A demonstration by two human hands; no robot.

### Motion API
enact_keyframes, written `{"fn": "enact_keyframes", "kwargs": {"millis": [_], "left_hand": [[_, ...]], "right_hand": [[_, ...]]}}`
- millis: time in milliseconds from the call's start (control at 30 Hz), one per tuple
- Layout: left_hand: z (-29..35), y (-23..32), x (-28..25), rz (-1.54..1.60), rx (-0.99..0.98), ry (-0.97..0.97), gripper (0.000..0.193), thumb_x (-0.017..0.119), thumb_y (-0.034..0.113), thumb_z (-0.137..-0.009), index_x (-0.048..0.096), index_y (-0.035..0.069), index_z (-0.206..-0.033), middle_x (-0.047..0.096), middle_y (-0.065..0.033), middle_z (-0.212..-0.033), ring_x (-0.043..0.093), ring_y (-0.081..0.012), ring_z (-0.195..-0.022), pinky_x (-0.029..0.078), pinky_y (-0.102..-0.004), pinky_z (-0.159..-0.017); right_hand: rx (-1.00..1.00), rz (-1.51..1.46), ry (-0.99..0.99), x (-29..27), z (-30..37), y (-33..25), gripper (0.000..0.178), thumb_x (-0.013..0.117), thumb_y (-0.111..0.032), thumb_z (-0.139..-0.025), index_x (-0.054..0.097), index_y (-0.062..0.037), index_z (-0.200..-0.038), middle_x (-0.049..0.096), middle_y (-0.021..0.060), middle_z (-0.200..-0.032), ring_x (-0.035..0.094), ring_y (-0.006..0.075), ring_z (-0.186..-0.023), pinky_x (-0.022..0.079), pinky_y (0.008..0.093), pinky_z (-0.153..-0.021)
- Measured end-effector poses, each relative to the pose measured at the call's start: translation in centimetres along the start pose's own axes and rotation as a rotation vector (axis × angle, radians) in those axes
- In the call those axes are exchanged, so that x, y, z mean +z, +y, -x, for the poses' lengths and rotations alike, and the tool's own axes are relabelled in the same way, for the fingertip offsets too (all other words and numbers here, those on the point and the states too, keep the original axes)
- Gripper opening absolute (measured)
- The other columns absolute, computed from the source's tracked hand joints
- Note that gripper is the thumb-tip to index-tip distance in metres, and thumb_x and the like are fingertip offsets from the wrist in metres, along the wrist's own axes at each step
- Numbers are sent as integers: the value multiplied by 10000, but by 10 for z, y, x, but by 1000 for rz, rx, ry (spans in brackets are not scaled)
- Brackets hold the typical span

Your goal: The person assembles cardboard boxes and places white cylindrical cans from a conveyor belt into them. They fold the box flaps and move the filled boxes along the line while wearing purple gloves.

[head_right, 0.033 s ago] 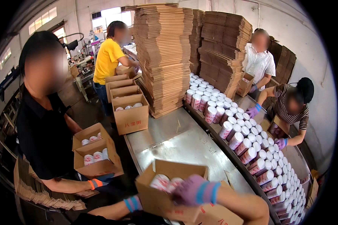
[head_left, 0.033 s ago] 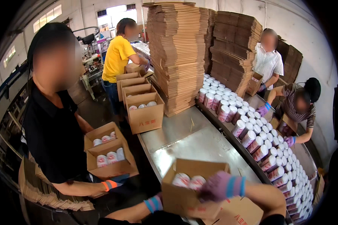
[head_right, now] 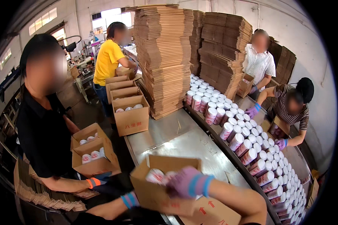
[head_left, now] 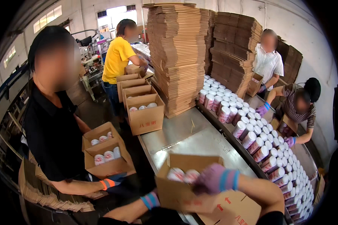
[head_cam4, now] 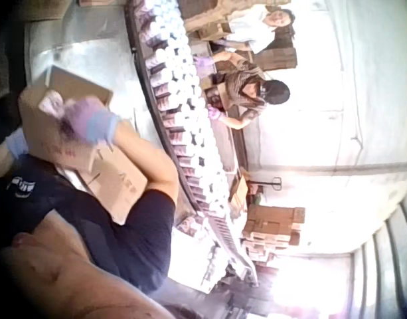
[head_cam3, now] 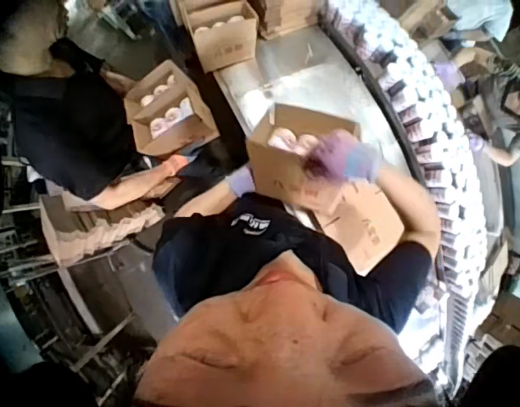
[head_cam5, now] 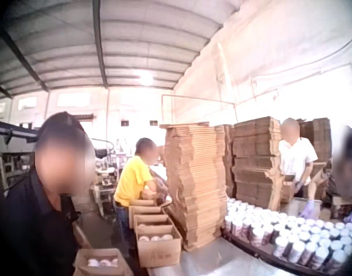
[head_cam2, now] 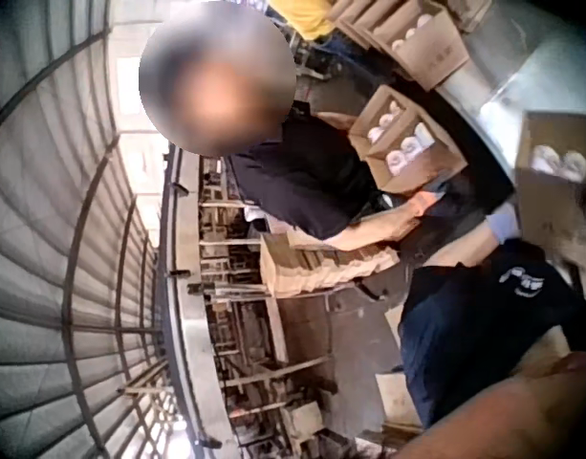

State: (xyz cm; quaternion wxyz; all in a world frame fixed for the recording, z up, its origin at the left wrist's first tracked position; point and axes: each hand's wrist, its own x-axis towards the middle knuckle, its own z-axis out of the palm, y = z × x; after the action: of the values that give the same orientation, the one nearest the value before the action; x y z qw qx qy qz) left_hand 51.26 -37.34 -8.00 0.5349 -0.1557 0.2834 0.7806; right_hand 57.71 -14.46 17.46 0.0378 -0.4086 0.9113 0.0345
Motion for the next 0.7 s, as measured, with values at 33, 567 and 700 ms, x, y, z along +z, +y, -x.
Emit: {"fn": "enact_keyframes", "kwargs": {"millis": [33,567,700], "left_hand": [[-3,37,-16,52,110,-56,577,379,509,-959,489,66,-1313,561,-121,-1272,560,-275,-1131,429,-424,-992],[5,-17,56,-1726,740,-195,434,642,272,-836,574,-1,-1166,582,-184,-1167,562,-298,-1088,442,-386,-950],[-23,-91,101,-2371,842,-1028,743,593,542,-801,370,179,-1410,302,-184,-1456,253,-455,-1323,216,-559,-1079]], "right_hand": [[82,25,-112,-16,-32,14,266,619,-420,-793,689,-213,-944,652,26,-816,629,248,-743,457,380,-593],[2353,-492,758,322,359,-168,703,690,-341,-825,406,53,-1333,515,180,-1308,479,312,-1206,382,376,-1019],[2097,-921,1162,345,285,-188,798,675,-453,-817,369,44,-1362,503,221,-1318,447,335,-1250,348,365,-1045]]}}
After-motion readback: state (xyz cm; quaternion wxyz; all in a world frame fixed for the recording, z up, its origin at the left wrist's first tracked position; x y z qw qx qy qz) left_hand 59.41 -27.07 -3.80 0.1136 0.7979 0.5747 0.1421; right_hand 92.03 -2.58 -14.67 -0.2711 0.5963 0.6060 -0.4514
